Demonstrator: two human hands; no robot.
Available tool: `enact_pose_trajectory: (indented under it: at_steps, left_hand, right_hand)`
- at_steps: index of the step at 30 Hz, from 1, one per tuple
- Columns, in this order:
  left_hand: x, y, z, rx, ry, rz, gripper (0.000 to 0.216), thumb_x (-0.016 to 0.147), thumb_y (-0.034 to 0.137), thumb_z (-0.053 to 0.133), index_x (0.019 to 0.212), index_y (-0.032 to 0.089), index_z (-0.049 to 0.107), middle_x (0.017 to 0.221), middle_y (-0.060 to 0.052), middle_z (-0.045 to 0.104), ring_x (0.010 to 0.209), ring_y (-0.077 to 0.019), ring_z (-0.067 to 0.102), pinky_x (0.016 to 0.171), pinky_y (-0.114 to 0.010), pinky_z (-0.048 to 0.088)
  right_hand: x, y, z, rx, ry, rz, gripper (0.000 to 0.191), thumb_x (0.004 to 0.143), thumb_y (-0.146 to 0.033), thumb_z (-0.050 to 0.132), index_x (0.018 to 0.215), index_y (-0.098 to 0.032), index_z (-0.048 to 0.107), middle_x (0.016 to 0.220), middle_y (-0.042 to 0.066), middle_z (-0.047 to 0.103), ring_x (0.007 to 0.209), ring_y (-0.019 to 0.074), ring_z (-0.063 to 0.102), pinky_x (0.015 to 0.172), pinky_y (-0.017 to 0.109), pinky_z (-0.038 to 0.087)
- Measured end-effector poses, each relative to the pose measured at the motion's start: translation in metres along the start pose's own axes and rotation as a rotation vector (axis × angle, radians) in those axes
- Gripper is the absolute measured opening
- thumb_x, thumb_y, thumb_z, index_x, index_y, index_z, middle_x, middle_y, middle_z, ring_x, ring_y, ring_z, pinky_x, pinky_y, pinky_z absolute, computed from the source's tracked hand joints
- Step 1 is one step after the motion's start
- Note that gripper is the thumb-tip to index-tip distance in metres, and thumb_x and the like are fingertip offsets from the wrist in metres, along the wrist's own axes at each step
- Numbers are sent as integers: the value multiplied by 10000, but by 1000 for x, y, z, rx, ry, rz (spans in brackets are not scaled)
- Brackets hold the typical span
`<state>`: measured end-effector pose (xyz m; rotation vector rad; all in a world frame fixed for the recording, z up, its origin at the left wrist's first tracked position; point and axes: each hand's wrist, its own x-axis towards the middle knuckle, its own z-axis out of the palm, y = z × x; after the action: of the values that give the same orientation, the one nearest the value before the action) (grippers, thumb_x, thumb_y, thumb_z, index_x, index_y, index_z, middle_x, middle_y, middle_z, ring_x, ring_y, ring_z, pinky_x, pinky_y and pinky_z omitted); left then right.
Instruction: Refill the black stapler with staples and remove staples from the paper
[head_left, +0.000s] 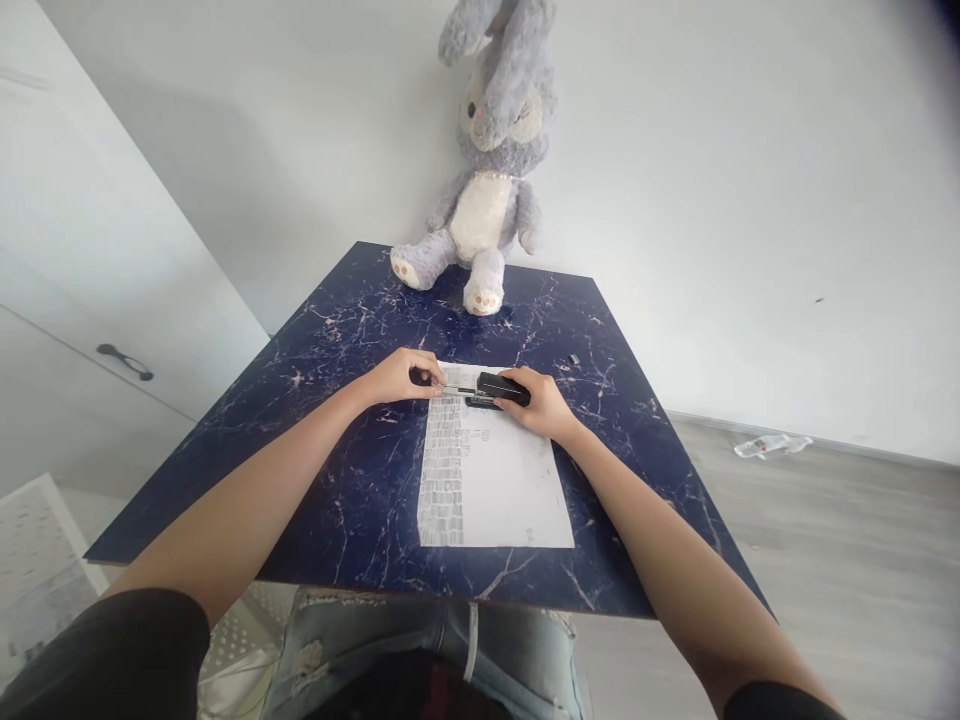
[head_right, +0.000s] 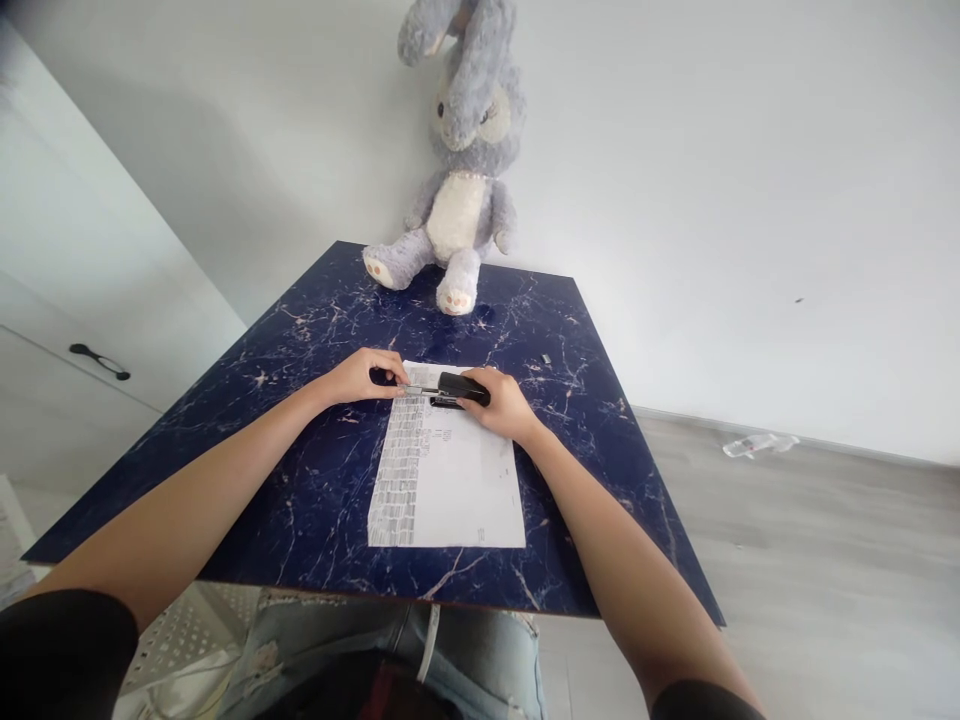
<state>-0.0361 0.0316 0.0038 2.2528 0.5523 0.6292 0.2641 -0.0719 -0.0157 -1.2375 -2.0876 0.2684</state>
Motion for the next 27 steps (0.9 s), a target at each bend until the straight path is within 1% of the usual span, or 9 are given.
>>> enact_pose_trajectory:
  at_steps: [5,15,18,23,27]
  left_hand:
    - [1,2,2,11,19,-24,176,818,365,774,828,189,782,827,-43,701,709,-132,595,702,-287,488]
    - [3,-6,7,17,28,-12,163,804,354,785,854,199,798,854,-52,721,722,-146,625,716,-299,511]
    - [6,-4,16,43,47,-14,139,802,330,785,864,207,800,856,-45,721,724,-145,628,704,-292,499]
    - [13,4,40,53,96,-7,86,791,273,777,816,191,785,803,-30,691,696,-133,595,669,-276,472]
    - [15,8,45,49,139,-15,70,788,252,767,807,187,784,798,-30,694,690,-136,588,669,-278,473]
  right_hand:
    - [0,0,0,8,3,5,288,886,-314,706,1153,-218,655,1002,70,715,871,237,665,804,394,535]
    - [0,-1,0,9,1,2,275,895,-323,695,1146,-219,653,1014,74,720,880,243,667,810,402,538]
    - [0,-1,1,3,7,9,277,888,-320,705,1142,-220,655,999,73,719,868,243,663,801,401,534]
    - [1,0,2,12,11,4,290,872,-300,719,1143,-219,657,1004,67,721,875,241,664,803,391,527]
    - [1,1,3,14,9,5,306,881,-310,711,1169,-224,652,1021,70,725,895,246,664,811,395,528]
